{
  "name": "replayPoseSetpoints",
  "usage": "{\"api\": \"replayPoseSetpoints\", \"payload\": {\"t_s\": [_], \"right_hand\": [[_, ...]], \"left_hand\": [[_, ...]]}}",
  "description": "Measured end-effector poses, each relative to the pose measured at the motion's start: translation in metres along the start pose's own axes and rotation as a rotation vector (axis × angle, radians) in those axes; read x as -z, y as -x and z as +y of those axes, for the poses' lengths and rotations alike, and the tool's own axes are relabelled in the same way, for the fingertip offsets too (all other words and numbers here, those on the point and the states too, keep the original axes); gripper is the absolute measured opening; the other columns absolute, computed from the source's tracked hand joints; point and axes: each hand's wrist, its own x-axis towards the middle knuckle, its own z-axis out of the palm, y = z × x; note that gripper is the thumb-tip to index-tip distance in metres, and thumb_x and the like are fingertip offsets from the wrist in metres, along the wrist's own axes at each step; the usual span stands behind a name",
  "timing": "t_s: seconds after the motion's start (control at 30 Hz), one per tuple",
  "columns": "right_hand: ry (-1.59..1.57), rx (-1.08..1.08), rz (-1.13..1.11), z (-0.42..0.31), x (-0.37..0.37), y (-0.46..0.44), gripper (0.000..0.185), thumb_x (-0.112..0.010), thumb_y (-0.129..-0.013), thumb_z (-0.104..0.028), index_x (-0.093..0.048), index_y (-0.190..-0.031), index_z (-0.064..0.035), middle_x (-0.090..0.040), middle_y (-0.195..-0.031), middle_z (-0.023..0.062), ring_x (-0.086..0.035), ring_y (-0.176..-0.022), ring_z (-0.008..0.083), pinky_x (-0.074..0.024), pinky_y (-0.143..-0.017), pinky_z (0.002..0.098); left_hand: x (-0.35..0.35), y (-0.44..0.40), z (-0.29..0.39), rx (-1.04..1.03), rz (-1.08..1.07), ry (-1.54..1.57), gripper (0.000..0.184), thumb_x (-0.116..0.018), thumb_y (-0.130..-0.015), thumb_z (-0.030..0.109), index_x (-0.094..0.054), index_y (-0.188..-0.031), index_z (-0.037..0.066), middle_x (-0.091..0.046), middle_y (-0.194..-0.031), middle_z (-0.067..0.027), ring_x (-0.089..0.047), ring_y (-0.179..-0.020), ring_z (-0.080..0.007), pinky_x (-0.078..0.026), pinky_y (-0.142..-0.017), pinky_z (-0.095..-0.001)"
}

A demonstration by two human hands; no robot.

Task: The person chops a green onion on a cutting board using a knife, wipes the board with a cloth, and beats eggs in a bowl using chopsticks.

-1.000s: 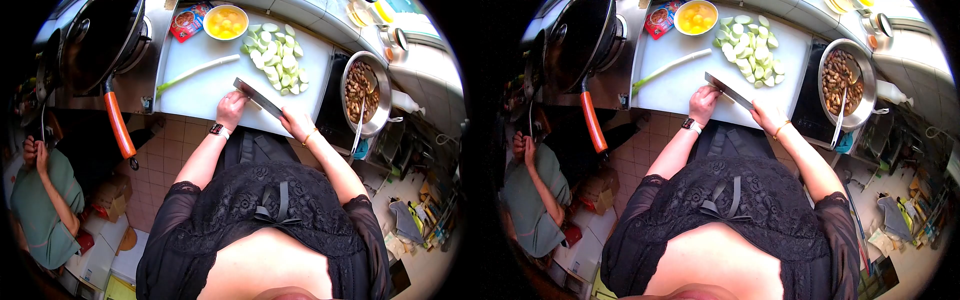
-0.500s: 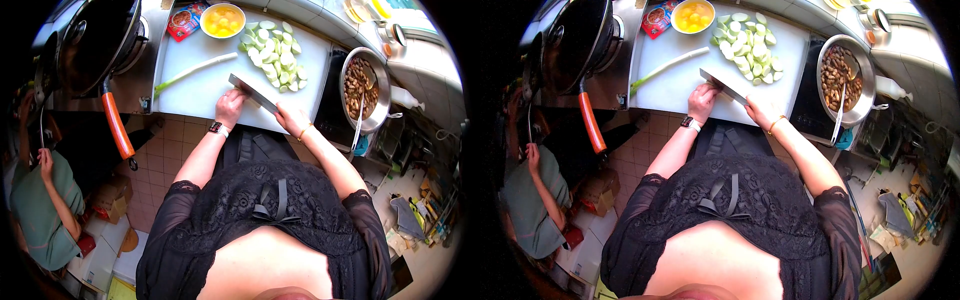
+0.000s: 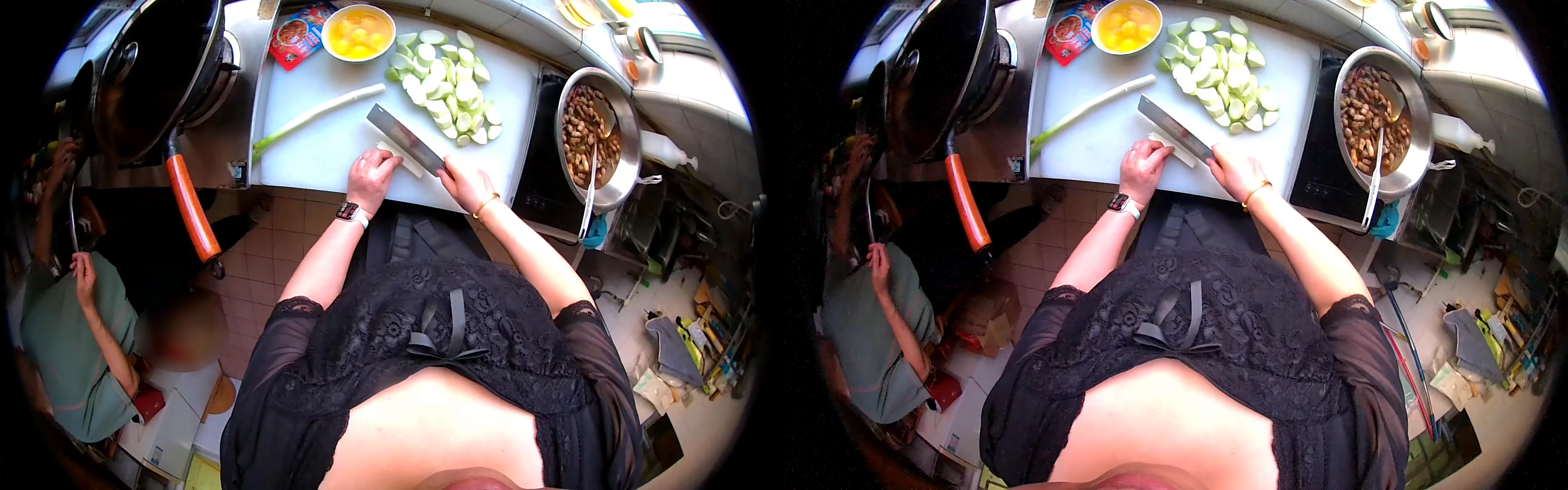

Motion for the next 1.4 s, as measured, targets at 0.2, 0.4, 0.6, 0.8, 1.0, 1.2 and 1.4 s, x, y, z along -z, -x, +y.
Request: {"api": "replayPoseSetpoints", "payload": {"t_s": [0.2, 0.4, 0.6, 0.8, 1.0, 1.2, 1.4], "right_hand": [[0.039, 0.024, 0.004, -0.026, 0.022, 0.021, 0.013, -0.062, -0.088, -0.019, -0.054, -0.091, -0.0093, -0.062, -0.079, 0.0138, -0.063, -0.074, 0.0363, -0.0506, -0.064, 0.0451], [0.033, 0.029, -0.007, -0.028, 0.020, 0.025, 0.012, -0.062, -0.088, -0.017, -0.053, -0.091, -0.0095, -0.062, -0.078, 0.0134, -0.062, -0.072, 0.0361, -0.0506, -0.064, 0.0451], [0.056, 0.002, -0.041, -0.032, 0.020, 0.022, 0.013, -0.062, -0.088, -0.017, -0.052, -0.089, -0.0091, -0.062, -0.078, 0.0137, -0.063, -0.072, 0.0361, -0.0507, -0.064, 0.0450], [0.090, 0.042, 0.011, -0.033, 0.001, 0.021, 0.012, -0.060, -0.088, -0.015, -0.052, -0.088, -0.0077, -0.062, -0.077, 0.0149, -0.063, -0.068, 0.0360, -0.0510, -0.060, 0.0446], [0.144, 0.095, 0.128, -0.043, -0.029, 0.009, 0.009, -0.060, -0.086, -0.014, -0.054, -0.089, -0.0080, -0.062, -0.081, 0.0124, -0.064, -0.066, 0.0333, -0.0522, -0.056, 0.0427], [0.044, 0.119, 0.221, -0.040, 0.005, 0.014, 0.012, -0.063, -0.087, -0.017, -0.056, -0.090, -0.0081, -0.062, -0.081, 0.0116, -0.063, -0.070, 0.0323, -0.0522, -0.061, 0.0429], [0.144, -0.006, 0.109, -0.024, 0.033, 0.029, 0.014, -0.063, -0.088, -0.016, -0.059, -0.098, -0.0077, -0.063, -0.085, 0.0126, -0.064, -0.078, 0.0337, -0.0520, -0.066, 0.0427]], "left_hand": [[-0.002, -0.001, -0.004, 0.028, 0.026, 0.027, 0.016, -0.068, -0.075, 0.005, -0.067, -0.089, 0.012, -0.059, -0.090, -0.0026, -0.059, -0.085, -0.0232, -0.051, -0.069, -0.0347], [-0.004, 0.001, -0.011, 0.037, 0.023, 0.021, 0.014, -0.071, -0.072, 0.005, -0.066, -0.085, 0.010, -0.062, -0.091, -0.0046, -0.060, -0.090, -0.0266, -0.052, -0.072, -0.0375], [-0.004, 0.000, -0.012, 0.027, 0.024, 0.048, 0.015, -0.071, -0.071, 0.004, -0.066, -0.084, 0.010, -0.062, -0.092, -0.0043, -0.060, -0.090, -0.0262, -0.052, -0.073, -0.0371], [-0.006, 0.003, -0.015, 0.029, -0.004, 0.056, 0.013, -0.065, -0.072, 0.002, -0.063, -0.083, 0.009, -0.061, -0.091, -0.0053, -0.060, -0.090, -0.0262, -0.053, -0.073, -0.0365], [-0.004, 0.004, -0.016, -0.007, 0.044, 0.068, 0.014, -0.065, -0.071, 0.001, -0.064, -0.083, 0.009, -0.063, -0.093, -0.0069, -0.060, -0.089, -0.0284, -0.053, -0.073, -0.0390], [0.000, 0.001, -0.015, -0.020, -0.048, 0.106, 0.012, -0.069, -0.075, 0.005, -0.065, -0.086, 0.009, -0.062, -0.093, -0.0064, -0.059, -0.090, -0.0257, -0.051, -0.072, -0.0360], [0.004, -0.018, -0.004, -0.065, 0.006, 0.080, 0.016, -0.069, -0.076, 0.005, -0.066, -0.091, 0.010, -0.062, -0.099, -0.0051, -0.060, -0.094, -0.0246, -0.050, -0.074, -0.0359]]}}
